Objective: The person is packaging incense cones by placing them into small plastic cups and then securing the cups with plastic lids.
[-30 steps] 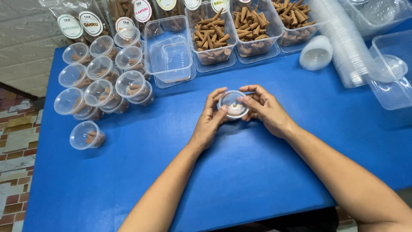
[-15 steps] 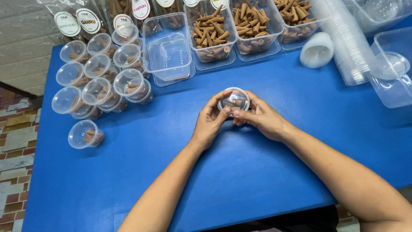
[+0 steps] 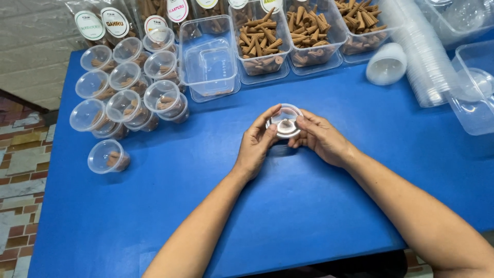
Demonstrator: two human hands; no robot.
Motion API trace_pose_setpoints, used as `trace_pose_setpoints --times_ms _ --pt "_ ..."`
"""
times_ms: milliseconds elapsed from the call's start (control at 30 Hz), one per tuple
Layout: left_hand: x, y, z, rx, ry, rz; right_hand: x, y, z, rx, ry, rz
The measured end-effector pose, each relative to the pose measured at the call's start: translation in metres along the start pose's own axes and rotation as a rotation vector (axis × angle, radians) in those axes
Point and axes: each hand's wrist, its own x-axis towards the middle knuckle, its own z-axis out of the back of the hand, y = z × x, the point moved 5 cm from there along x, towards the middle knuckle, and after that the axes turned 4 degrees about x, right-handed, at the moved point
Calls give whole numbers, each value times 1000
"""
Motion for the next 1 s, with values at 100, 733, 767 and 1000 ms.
trace_pose_setpoints --times_ms 100,733,767,1000 --pt "2 4 2 18 14 -32 2 -2 1 -2 -26 5" --pt "-22 -46 15 863 -325 -528 5 -3 9 -110 195 76" --pt "-24 -55 22 990 -425 -593 5 -3 10 -124 187 72" --pt "-54 -123 113 1373 -1001 -775 4 2 10 -131 127 -38"
